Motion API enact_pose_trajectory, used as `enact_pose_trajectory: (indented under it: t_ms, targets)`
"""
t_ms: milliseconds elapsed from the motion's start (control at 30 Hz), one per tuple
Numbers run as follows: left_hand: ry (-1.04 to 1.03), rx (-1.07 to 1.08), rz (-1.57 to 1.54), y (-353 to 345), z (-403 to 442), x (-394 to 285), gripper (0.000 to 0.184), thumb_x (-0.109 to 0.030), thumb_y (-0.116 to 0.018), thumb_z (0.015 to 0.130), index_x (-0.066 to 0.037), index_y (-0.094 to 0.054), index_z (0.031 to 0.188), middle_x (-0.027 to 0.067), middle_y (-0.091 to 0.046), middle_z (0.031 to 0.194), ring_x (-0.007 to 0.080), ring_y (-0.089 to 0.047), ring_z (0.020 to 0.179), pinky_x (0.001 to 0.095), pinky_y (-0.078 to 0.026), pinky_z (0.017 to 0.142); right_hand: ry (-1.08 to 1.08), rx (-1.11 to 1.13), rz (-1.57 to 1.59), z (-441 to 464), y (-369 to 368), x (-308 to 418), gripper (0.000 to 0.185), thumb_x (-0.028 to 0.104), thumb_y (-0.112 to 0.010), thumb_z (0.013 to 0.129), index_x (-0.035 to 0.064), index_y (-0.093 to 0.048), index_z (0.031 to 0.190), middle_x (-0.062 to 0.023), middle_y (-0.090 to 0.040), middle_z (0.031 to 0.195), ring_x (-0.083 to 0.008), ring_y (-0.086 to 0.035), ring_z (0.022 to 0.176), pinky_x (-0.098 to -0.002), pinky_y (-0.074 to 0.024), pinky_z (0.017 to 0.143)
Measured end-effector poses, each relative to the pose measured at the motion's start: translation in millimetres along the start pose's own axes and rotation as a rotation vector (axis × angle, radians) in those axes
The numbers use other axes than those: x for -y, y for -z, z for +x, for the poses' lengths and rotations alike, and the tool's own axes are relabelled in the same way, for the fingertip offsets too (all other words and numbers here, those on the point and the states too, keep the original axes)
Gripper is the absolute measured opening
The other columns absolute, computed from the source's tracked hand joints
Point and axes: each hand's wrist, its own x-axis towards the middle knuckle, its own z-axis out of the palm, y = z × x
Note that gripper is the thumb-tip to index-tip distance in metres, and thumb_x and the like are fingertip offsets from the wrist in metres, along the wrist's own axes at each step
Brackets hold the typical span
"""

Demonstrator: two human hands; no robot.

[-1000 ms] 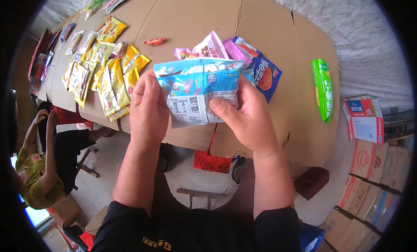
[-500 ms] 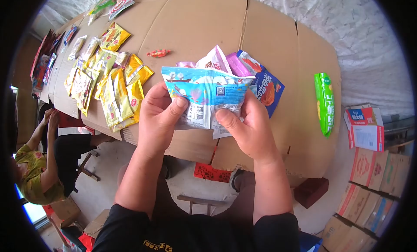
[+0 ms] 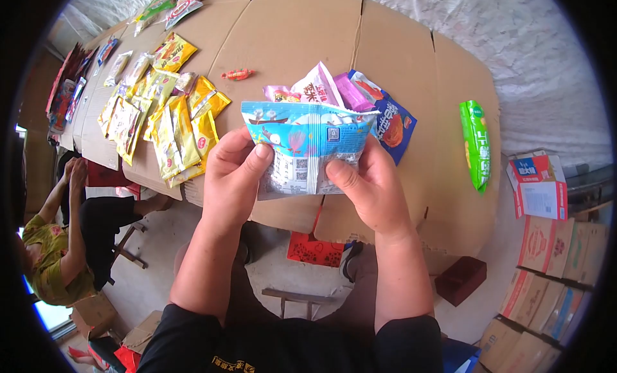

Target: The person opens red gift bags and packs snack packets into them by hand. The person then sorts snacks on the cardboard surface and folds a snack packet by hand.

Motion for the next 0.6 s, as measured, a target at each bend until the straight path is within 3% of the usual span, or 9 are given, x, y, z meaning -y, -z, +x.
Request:
enact_pose_trajectory:
  t_ms: [167, 233, 300, 400, 600]
  targets:
    - [-0.022, 0.013, 0.042, -1, -8, -4, 0.023, -0.006, -0.06, 0.097, 0.004, -0.064, 0.118, 0.0058, -0.062, 0.114, 0.012, -0.06, 0.104, 0.0278, -0.049, 0.09, 0.046, 0.01, -0.07, -6, 1, 1, 0.065, 0.035, -0.072, 0.091, -0.0011, -0.044, 0.137, -0.0097, -0.057, 0.129, -0.0179, -0.055, 0.118, -0.0348, -0.041, 0.104]
    - [-0.022, 0.043, 0.056, -4, -11, -6, 0.023, -0.006, -0.06, 0.097, 0.004, -0.064, 0.117, 0.0056, -0.062, 0.112, 0.0119, -0.06, 0.104, 0.0277, -0.049, 0.089, 0.158, -0.038, 0.007, -6, 3, 1, 0.072, 0.041, -0.074, 0.088, -0.0009, -0.042, 0.138, -0.0124, -0.056, 0.132, -0.0198, -0.055, 0.119, -0.0353, -0.0401, 0.105]
    - [-0.014, 0.075, 0.068, -7, -14, -7, 0.023, -0.006, -0.06, 0.097, 0.005, -0.064, 0.117, 0.0053, -0.062, 0.111, 0.0119, -0.06, 0.103, 0.0276, -0.049, 0.089, 0.193, -0.041, 0.035, -5, 4, 10, 0.068, 0.041, -0.074, 0.088, -0.0018, -0.047, 0.133, -0.013, -0.06, 0.125, -0.0192, -0.058, 0.115, -0.034, -0.0429, 0.102]
    - [0.009, 0.102, 0.139, -10, -20, -7, 0.022, -0.007, -0.061, 0.097, 0.005, -0.064, 0.116, 0.0049, -0.06, 0.109, 0.0119, -0.06, 0.102, 0.0271, -0.049, 0.088, 0.147, -0.132, -0.08, -13, 8, 18, 0.033, 0.024, -0.07, 0.092, -0.0026, -0.063, 0.11, -0.009, -0.067, 0.105, -0.014, -0.062, 0.1, -0.0293, -0.049, 0.09]
    - [-0.008, 0.144, 0.2, -11, -25, -7, 0.025, -0.008, -0.061, 0.097, 0.005, -0.064, 0.118, 0.0051, -0.061, 0.109, 0.0122, -0.061, 0.099, 0.0266, -0.05, 0.086, 0.143, -0.179, -0.193, -23, 3, 26, 0.012, 0.009, -0.065, 0.093, -0.0027, -0.066, 0.093, -0.0061, -0.065, 0.099, -0.0083, -0.058, 0.086, -0.0243, -0.0475, 0.078]
